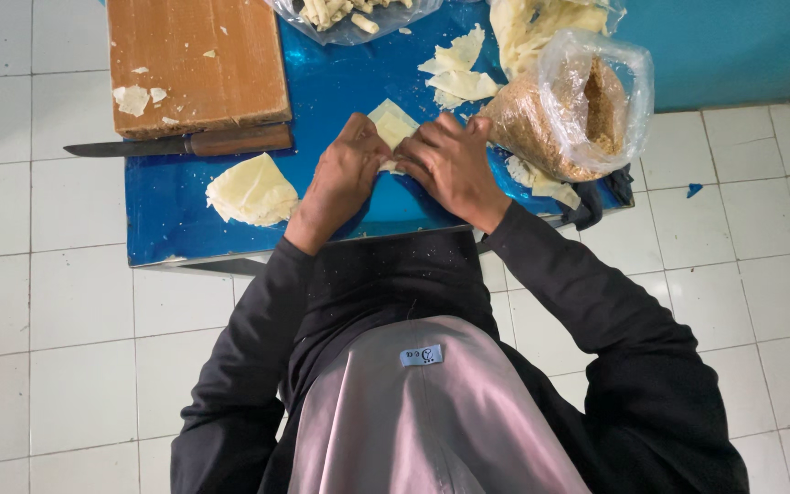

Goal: The person sits at a low blue table and folds square pastry wrappers around a pinch of brown filling taken from a plastic bag, rolling each wrapper into a filled roll and placing the finished rolls with a pile of similar rolled snacks. The person repeats this folding and rolling cycle throughout the clip.

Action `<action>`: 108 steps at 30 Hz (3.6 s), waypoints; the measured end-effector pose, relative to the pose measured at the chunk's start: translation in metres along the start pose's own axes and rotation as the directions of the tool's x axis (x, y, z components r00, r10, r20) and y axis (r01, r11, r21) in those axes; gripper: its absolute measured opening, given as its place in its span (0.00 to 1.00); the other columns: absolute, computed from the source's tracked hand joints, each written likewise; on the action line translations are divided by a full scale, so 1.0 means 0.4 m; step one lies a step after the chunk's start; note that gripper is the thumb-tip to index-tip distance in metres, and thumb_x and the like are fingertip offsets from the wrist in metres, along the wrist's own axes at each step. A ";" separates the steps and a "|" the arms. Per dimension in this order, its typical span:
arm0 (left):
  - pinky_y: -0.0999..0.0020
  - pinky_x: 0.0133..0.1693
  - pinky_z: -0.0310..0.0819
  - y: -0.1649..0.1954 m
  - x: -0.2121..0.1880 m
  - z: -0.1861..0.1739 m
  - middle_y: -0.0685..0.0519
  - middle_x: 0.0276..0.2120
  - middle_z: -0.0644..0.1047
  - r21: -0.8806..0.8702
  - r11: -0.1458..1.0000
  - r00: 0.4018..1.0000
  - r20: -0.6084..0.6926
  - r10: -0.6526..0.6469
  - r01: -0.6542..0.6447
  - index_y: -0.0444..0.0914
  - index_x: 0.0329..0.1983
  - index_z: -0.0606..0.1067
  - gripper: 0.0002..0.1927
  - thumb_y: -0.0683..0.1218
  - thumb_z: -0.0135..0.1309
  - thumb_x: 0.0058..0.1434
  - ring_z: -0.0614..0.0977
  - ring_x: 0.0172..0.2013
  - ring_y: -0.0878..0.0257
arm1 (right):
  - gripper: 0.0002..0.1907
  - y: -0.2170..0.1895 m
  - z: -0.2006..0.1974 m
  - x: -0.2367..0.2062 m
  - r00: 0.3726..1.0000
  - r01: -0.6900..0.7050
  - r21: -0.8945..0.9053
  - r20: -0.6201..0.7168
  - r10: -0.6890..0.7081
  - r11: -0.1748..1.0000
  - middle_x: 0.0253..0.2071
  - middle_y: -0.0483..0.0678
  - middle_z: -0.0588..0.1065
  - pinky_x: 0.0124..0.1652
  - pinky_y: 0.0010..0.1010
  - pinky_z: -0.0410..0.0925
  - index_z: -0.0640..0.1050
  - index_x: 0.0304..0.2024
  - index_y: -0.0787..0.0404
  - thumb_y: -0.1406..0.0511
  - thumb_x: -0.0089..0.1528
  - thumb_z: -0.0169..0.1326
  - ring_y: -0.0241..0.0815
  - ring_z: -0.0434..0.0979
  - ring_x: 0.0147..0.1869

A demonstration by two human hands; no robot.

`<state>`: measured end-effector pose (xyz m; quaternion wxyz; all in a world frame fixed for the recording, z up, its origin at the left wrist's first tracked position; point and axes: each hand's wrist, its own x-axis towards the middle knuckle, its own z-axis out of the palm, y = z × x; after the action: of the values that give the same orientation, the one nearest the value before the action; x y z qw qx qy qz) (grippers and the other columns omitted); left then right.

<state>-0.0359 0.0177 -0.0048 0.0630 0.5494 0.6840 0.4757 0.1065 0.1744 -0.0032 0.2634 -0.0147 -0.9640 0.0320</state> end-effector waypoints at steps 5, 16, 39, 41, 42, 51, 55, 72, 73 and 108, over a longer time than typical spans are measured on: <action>0.60 0.39 0.77 0.024 -0.014 0.000 0.44 0.46 0.71 -0.028 1.000 1.000 -0.027 0.008 -0.008 0.33 0.40 0.73 0.13 0.33 0.63 0.54 0.81 0.41 0.47 | 0.06 0.008 0.017 0.008 0.999 -0.044 0.060 0.026 0.042 0.997 0.41 0.40 0.70 0.46 0.43 0.51 0.82 0.40 0.50 0.57 0.66 0.61 0.43 0.65 0.51; 0.54 0.42 0.76 0.054 -0.056 0.009 0.42 0.55 0.69 0.088 0.995 0.997 -0.052 -0.049 0.053 0.34 0.52 0.73 0.19 0.30 0.58 0.58 0.80 0.46 0.44 | 0.06 0.008 0.015 -0.009 0.997 0.082 0.048 -0.007 -0.082 0.996 0.45 0.37 0.73 0.49 0.43 0.52 0.82 0.44 0.52 0.60 0.67 0.60 0.41 0.66 0.52; 0.55 0.48 0.74 0.071 -0.138 0.046 0.43 0.55 0.70 0.252 0.964 0.985 -0.164 -0.045 0.086 0.30 0.55 0.73 0.14 0.34 0.50 0.67 0.76 0.54 0.45 | 0.05 0.025 0.017 0.009 0.998 -0.034 0.281 0.052 0.020 0.959 0.41 0.40 0.73 0.46 0.42 0.53 0.79 0.41 0.54 0.62 0.67 0.62 0.44 0.68 0.49; 0.53 0.44 0.74 0.069 -0.118 0.057 0.44 0.50 0.70 0.266 0.957 0.981 -0.182 -0.068 0.116 0.30 0.49 0.73 0.09 0.37 0.53 0.66 0.76 0.49 0.45 | 0.05 0.025 0.017 0.009 0.997 -0.052 0.273 0.063 0.037 0.961 0.40 0.42 0.73 0.45 0.41 0.53 0.80 0.41 0.55 0.62 0.67 0.62 0.45 0.68 0.48; 0.54 0.44 0.74 0.068 -0.114 0.057 0.44 0.49 0.71 0.282 0.952 0.980 -0.187 -0.068 0.120 0.31 0.46 0.73 0.07 0.37 0.53 0.66 0.76 0.49 0.46 | 0.05 0.025 0.017 0.010 0.997 -0.060 0.268 0.067 0.044 0.961 0.39 0.42 0.73 0.44 0.41 0.53 0.80 0.41 0.55 0.63 0.66 0.62 0.46 0.68 0.48; 0.57 0.53 0.73 0.043 -0.128 0.022 0.44 0.58 0.74 0.451 0.889 0.992 -0.059 0.114 -0.076 0.31 0.53 0.74 0.15 0.36 0.51 0.63 0.75 0.56 0.48 | 0.05 0.035 0.016 0.011 0.986 -0.152 0.357 0.117 0.117 0.922 0.36 0.39 0.72 0.45 0.40 0.54 0.81 0.39 0.53 0.61 0.64 0.63 0.43 0.69 0.46; 0.56 0.56 0.69 0.037 -0.134 0.001 0.45 0.61 0.74 0.472 0.876 0.993 -0.003 0.116 -0.101 0.33 0.57 0.74 0.18 0.37 0.51 0.63 0.74 0.60 0.48 | 0.05 0.039 0.007 -0.007 0.998 0.040 0.196 0.029 -0.046 0.980 0.41 0.39 0.73 0.47 0.42 0.53 0.81 0.42 0.52 0.62 0.66 0.63 0.42 0.67 0.48; 0.58 0.57 0.66 0.061 -0.115 0.001 0.47 0.57 0.72 0.444 0.893 0.993 -0.049 0.103 -0.071 0.33 0.59 0.74 0.17 0.38 0.53 0.66 0.74 0.57 0.52 | 0.06 0.003 -0.024 -0.129 0.994 0.082 -0.032 0.078 -0.079 0.996 0.45 0.39 0.73 0.52 0.45 0.54 0.80 0.41 0.53 0.62 0.65 0.64 0.40 0.68 0.53; 0.57 0.56 0.66 0.066 -0.117 0.002 0.47 0.57 0.72 0.404 0.913 0.993 -0.079 0.092 -0.053 0.34 0.56 0.75 0.15 0.38 0.55 0.66 0.73 0.56 0.51 | 0.06 -0.006 -0.028 -0.139 0.994 0.079 -0.005 0.072 -0.078 0.997 0.45 0.39 0.73 0.52 0.45 0.53 0.81 0.42 0.52 0.62 0.64 0.64 0.40 0.68 0.53; 0.53 0.53 0.63 0.086 -0.121 0.063 0.50 0.54 0.71 0.509 0.856 0.980 -0.198 0.018 0.087 0.39 0.51 0.79 0.16 0.37 0.57 0.59 0.67 0.59 0.48 | 0.24 -0.061 -0.063 -0.133 0.997 0.053 -0.164 0.067 -0.043 0.985 0.62 0.37 0.70 0.52 0.47 0.51 0.79 0.62 0.47 0.68 0.64 0.53 0.41 0.65 0.61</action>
<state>0.0220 -0.0089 -0.0148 -0.1451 0.4843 0.7989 0.3258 0.1649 0.1490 -0.0068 0.2314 -0.0124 -0.9713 -0.0541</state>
